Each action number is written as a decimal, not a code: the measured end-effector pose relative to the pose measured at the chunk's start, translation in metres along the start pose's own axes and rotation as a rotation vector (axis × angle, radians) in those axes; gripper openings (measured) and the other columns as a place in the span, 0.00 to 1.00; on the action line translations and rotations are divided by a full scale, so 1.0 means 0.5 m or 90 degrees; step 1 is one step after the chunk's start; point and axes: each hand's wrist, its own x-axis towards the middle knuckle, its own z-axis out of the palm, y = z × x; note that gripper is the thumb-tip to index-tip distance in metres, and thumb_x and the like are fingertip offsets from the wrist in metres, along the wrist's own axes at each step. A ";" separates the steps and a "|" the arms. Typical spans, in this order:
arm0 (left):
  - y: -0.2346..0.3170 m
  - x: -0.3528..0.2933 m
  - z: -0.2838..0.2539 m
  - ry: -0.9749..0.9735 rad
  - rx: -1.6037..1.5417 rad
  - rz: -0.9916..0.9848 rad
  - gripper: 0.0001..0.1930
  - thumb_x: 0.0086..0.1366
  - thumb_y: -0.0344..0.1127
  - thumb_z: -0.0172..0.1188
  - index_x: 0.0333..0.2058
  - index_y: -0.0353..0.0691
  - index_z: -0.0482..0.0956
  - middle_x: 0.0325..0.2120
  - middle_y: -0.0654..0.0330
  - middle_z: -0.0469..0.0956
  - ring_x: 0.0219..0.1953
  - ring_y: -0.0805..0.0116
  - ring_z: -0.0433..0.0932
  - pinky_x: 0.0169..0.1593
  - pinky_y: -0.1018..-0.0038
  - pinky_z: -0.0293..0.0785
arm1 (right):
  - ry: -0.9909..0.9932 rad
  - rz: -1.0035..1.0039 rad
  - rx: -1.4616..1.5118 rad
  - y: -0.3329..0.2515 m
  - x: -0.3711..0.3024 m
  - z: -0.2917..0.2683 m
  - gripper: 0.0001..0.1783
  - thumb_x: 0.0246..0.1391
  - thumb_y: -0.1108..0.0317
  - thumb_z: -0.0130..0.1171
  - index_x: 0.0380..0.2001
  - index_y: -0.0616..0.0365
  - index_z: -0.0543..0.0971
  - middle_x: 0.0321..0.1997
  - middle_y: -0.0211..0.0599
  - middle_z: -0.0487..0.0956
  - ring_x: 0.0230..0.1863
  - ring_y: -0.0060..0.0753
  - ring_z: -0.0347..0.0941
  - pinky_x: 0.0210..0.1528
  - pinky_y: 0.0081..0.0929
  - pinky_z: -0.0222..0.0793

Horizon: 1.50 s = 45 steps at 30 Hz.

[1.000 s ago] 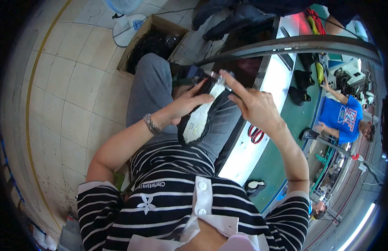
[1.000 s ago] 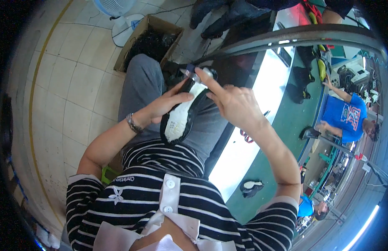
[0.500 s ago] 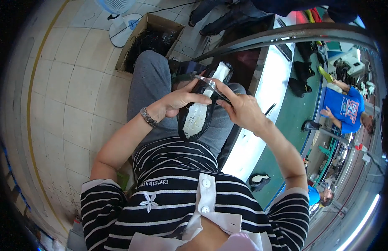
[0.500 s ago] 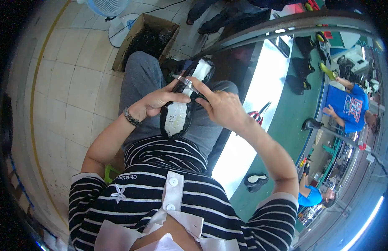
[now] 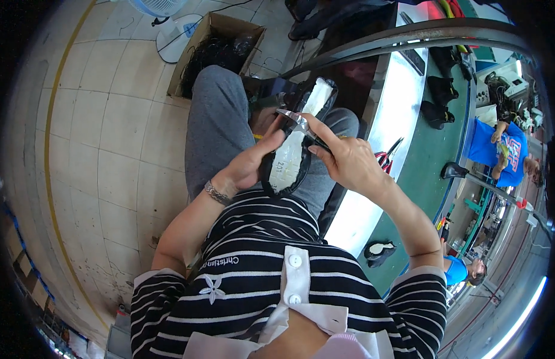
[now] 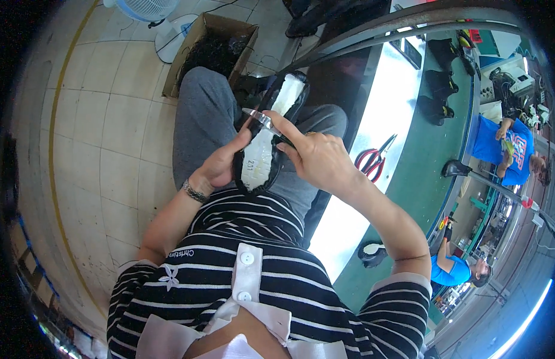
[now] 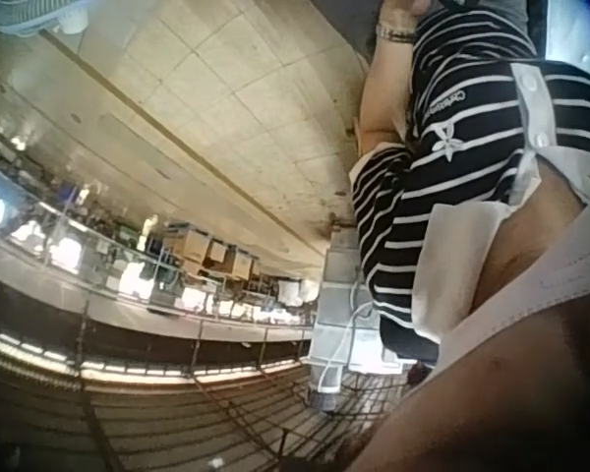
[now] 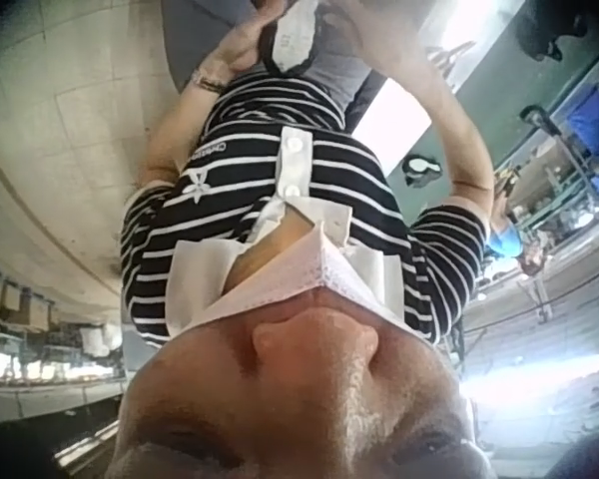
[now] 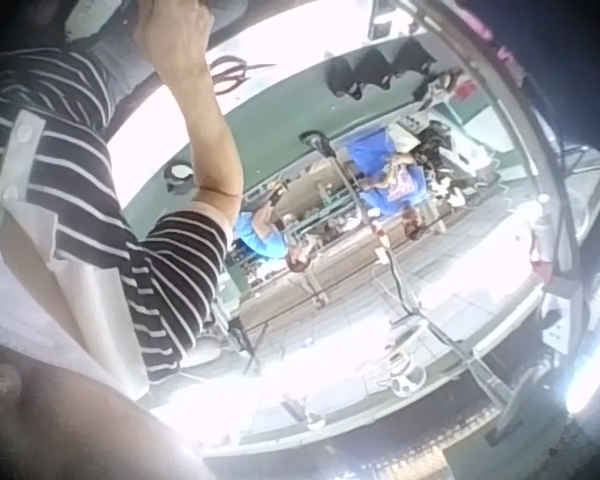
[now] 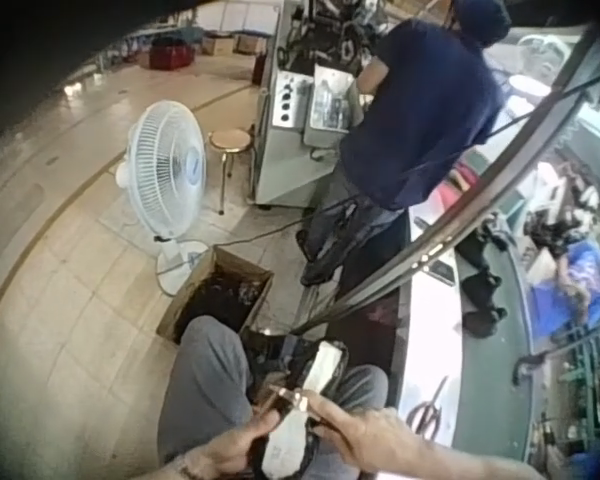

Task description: The worker is performing various finishing and assembly tasks on black boots, including using pliers to tighten components, checking the sole, and placing them on a conveyor belt.

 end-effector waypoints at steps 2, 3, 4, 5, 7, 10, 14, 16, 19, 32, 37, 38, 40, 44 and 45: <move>-0.007 0.001 0.015 0.097 0.159 0.048 0.35 0.70 0.46 0.51 0.69 0.47 0.45 0.58 0.57 0.65 0.59 0.71 0.66 0.60 0.74 0.64 | 0.032 0.000 0.006 0.003 -0.002 0.004 0.32 0.63 0.62 0.50 0.68 0.39 0.53 0.10 0.34 0.71 0.10 0.31 0.69 0.14 0.29 0.66; -0.009 0.003 0.019 0.143 0.241 0.069 0.37 0.69 0.45 0.52 0.69 0.47 0.42 0.58 0.57 0.65 0.58 0.71 0.67 0.60 0.74 0.63 | 0.033 0.002 0.008 -0.004 -0.004 -0.004 0.32 0.63 0.62 0.50 0.68 0.39 0.53 0.10 0.34 0.71 0.10 0.31 0.69 0.14 0.29 0.66; -0.011 0.000 0.016 0.148 0.240 0.071 0.37 0.69 0.45 0.52 0.69 0.47 0.42 0.58 0.57 0.65 0.58 0.71 0.67 0.60 0.74 0.63 | 0.061 -0.025 -0.041 -0.020 -0.004 -0.022 0.33 0.62 0.62 0.51 0.68 0.38 0.53 0.10 0.33 0.71 0.10 0.30 0.70 0.13 0.27 0.64; -0.012 -0.001 0.011 0.142 0.231 0.058 0.38 0.68 0.43 0.54 0.69 0.49 0.41 0.57 0.56 0.65 0.57 0.71 0.67 0.59 0.73 0.64 | 0.088 -0.051 -0.089 -0.034 -0.005 -0.035 0.34 0.62 0.62 0.52 0.69 0.37 0.53 0.10 0.33 0.71 0.10 0.29 0.70 0.12 0.24 0.62; -0.007 0.000 0.010 0.134 0.222 0.046 0.40 0.67 0.42 0.56 0.69 0.50 0.40 0.57 0.56 0.65 0.56 0.70 0.68 0.58 0.73 0.65 | 0.142 -0.091 -0.011 -0.052 -0.018 -0.050 0.34 0.59 0.64 0.54 0.67 0.40 0.56 0.12 0.35 0.73 0.11 0.33 0.70 0.13 0.28 0.62; 0.007 -0.002 0.017 0.066 0.228 0.007 0.44 0.64 0.35 0.60 0.70 0.55 0.39 0.54 0.57 0.68 0.54 0.71 0.70 0.56 0.72 0.69 | 0.250 -0.193 0.083 -0.040 -0.014 -0.024 0.35 0.57 0.67 0.56 0.66 0.40 0.59 0.14 0.37 0.74 0.12 0.35 0.70 0.14 0.33 0.63; 0.009 0.011 -0.002 0.053 0.190 0.050 0.50 0.58 0.28 0.65 0.70 0.56 0.37 0.52 0.57 0.69 0.51 0.69 0.72 0.53 0.72 0.72 | -0.033 -0.042 -0.087 -0.036 -0.006 -0.019 0.37 0.56 0.66 0.57 0.67 0.39 0.56 0.14 0.35 0.73 0.11 0.33 0.69 0.14 0.31 0.63; 0.014 0.001 0.001 0.068 0.198 -0.042 0.51 0.57 0.28 0.66 0.69 0.54 0.38 0.51 0.57 0.70 0.52 0.68 0.72 0.52 0.72 0.73 | 0.048 -0.086 -0.110 -0.070 -0.025 -0.043 0.38 0.58 0.66 0.56 0.69 0.38 0.52 0.15 0.35 0.74 0.11 0.33 0.69 0.14 0.30 0.63; 0.008 -0.011 -0.011 0.064 0.244 -0.068 0.49 0.53 0.25 0.69 0.67 0.46 0.46 0.49 0.57 0.71 0.52 0.69 0.72 0.50 0.72 0.74 | 0.063 -0.089 -0.074 -0.080 -0.038 -0.008 0.40 0.57 0.66 0.56 0.69 0.37 0.51 0.18 0.36 0.75 0.12 0.33 0.71 0.13 0.29 0.65; -0.024 -0.040 -0.004 0.077 0.381 -0.212 0.26 0.56 0.29 0.67 0.53 0.35 0.69 0.44 0.58 0.77 0.46 0.69 0.76 0.52 0.73 0.73 | -0.125 0.001 -0.134 -0.089 -0.059 0.037 0.45 0.55 0.74 0.46 0.70 0.30 0.42 0.24 0.41 0.76 0.18 0.29 0.76 0.14 0.22 0.70; -0.084 -0.051 -0.113 -0.026 0.377 0.004 0.22 0.56 0.29 0.67 0.49 0.36 0.73 0.40 0.58 0.78 0.44 0.70 0.76 0.49 0.77 0.71 | 0.103 -0.211 -0.083 -0.106 -0.101 0.060 0.48 0.49 0.73 0.55 0.69 0.28 0.49 0.22 0.40 0.74 0.20 0.32 0.76 0.17 0.27 0.73; -0.146 -0.063 -0.240 -0.086 0.342 0.089 0.21 0.56 0.30 0.67 0.49 0.36 0.73 0.40 0.58 0.79 0.44 0.70 0.76 0.48 0.78 0.71 | 0.097 -0.195 -0.063 -0.095 -0.091 0.071 0.47 0.49 0.73 0.55 0.69 0.28 0.49 0.23 0.41 0.75 0.20 0.32 0.76 0.16 0.27 0.72; -0.003 -0.033 0.033 0.063 0.400 -0.220 0.23 0.56 0.31 0.68 0.50 0.37 0.72 0.42 0.58 0.78 0.44 0.71 0.76 0.49 0.76 0.72 | 0.060 -0.024 -0.095 -0.041 -0.072 0.100 0.45 0.53 0.73 0.52 0.70 0.30 0.47 0.21 0.39 0.74 0.13 0.29 0.71 0.08 0.26 0.66; -0.022 -0.050 -0.009 -0.079 0.063 -0.034 0.22 0.56 0.34 0.69 0.48 0.36 0.74 0.40 0.62 0.79 0.42 0.74 0.76 0.48 0.77 0.73 | 0.103 -0.185 -0.046 -0.087 -0.100 0.086 0.44 0.54 0.74 0.50 0.69 0.27 0.47 0.20 0.40 0.73 0.14 0.28 0.72 0.10 0.27 0.68; -0.015 -0.036 0.010 0.003 0.456 -0.073 0.22 0.56 0.34 0.69 0.48 0.36 0.75 0.39 0.62 0.80 0.43 0.74 0.76 0.48 0.77 0.72 | 0.128 -0.201 -0.014 -0.088 -0.102 0.092 0.44 0.54 0.73 0.51 0.69 0.26 0.47 0.21 0.40 0.74 0.14 0.29 0.72 0.10 0.27 0.68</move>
